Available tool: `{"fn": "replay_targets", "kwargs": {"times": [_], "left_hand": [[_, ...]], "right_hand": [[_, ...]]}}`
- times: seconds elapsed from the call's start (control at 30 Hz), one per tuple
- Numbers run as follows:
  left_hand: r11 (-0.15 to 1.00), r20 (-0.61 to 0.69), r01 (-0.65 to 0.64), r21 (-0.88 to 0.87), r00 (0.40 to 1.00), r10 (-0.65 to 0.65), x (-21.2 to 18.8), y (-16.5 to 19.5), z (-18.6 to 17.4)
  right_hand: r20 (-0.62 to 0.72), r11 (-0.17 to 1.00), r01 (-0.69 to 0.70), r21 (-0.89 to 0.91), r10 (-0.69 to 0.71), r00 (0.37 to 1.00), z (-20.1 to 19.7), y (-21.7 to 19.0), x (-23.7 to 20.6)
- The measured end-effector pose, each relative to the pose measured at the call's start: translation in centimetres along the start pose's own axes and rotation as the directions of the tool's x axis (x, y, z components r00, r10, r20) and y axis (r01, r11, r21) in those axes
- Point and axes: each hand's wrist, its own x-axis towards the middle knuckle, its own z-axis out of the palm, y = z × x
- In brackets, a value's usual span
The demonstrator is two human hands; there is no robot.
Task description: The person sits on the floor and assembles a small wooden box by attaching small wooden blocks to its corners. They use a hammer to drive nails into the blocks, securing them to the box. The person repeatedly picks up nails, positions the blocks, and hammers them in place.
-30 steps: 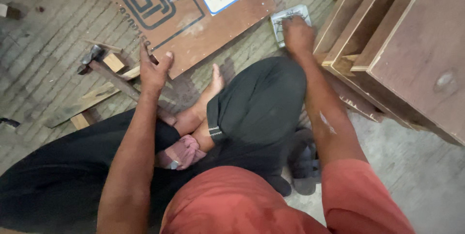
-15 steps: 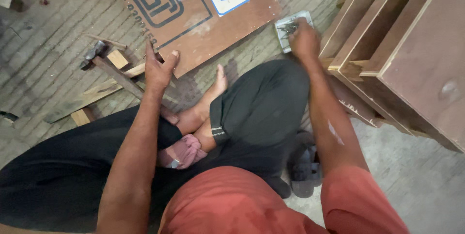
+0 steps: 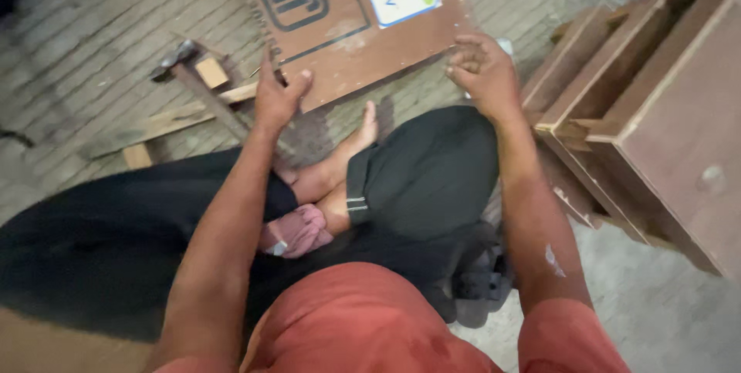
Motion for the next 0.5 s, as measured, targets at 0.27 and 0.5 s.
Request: {"fn": "replay_targets", "kwargs": {"times": [0.27, 0.5], "left_hand": [[0.995, -0.013, 0.093, -0.042, 0.996, -0.094, 0.0, 0.1, -0.4], [0.995, -0.031, 0.010, 0.095, 0.999, -0.007, 0.0, 0.9, -0.8]], "right_hand": [[0.179, 0.976, 0.216, -0.002, -0.212, 0.961, 18.4, -1.5, 2.3], [0.060, 0.825, 0.481, -0.298, -0.487, 0.872, 23.7, -0.3, 2.5]]}}
